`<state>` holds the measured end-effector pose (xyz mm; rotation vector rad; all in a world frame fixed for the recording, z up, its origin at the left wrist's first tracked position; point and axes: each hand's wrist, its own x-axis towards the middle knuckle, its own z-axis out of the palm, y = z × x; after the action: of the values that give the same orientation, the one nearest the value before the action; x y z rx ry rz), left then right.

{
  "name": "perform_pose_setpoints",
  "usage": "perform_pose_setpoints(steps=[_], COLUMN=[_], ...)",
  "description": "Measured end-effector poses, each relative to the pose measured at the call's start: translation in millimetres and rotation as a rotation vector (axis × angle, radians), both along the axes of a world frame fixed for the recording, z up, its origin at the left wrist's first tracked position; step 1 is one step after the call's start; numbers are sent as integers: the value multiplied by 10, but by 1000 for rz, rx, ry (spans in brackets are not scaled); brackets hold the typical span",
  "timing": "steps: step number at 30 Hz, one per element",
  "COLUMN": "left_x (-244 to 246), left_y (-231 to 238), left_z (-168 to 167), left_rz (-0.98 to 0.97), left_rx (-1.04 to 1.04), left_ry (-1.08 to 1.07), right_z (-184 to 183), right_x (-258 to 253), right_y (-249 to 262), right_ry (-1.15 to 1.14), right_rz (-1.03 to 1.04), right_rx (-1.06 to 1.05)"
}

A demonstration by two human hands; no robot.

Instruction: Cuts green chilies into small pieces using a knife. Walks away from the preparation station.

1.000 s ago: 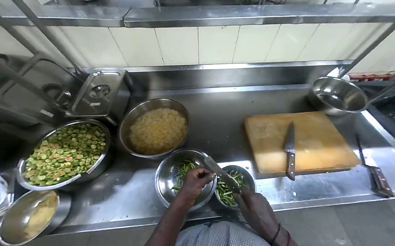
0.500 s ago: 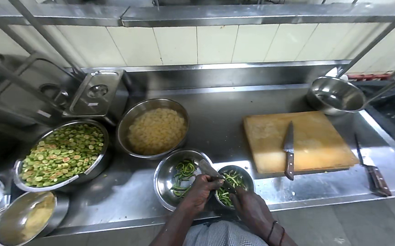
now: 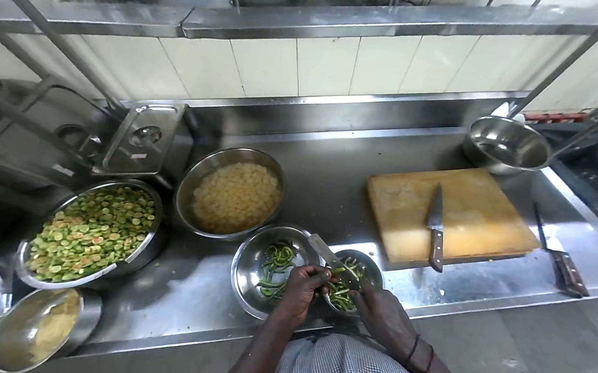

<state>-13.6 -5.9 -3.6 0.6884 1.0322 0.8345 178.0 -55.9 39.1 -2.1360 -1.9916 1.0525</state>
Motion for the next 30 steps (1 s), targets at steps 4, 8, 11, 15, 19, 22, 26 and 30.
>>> perform_pose_setpoints(steps=[4, 8, 11, 15, 19, 22, 26, 30], left_x=[-31, 2, 71, 144, 80, 87, 123, 151], left_y=[-1, 18, -32, -74, -62, -72, -70, -91], left_z=[31, 53, 59, 28, -18, -11, 8, 2], left_rz=[-41, -51, -61, -66, -47, -1, 17, 8], left_rx=[9, -22, -41, -93, -95, -94, -104, -173], left_ry=[77, 117, 82, -16, -107, -92, -56, -68], right_z=[116, 163, 161, 104, 12, -12, 57, 76], right_x=[-34, -92, -119, -118, -55, -34, -71, -112], right_y=[14, 31, 22, 15, -12, -7, 30, 52], right_ry=[-79, -107, -136, -81, 33, 36, -17, -20], right_rz=[86, 111, 142, 120, -24, -43, 4, 51], right_rx=[-76, -116, -115, -81, 34, 57, -24, -71])
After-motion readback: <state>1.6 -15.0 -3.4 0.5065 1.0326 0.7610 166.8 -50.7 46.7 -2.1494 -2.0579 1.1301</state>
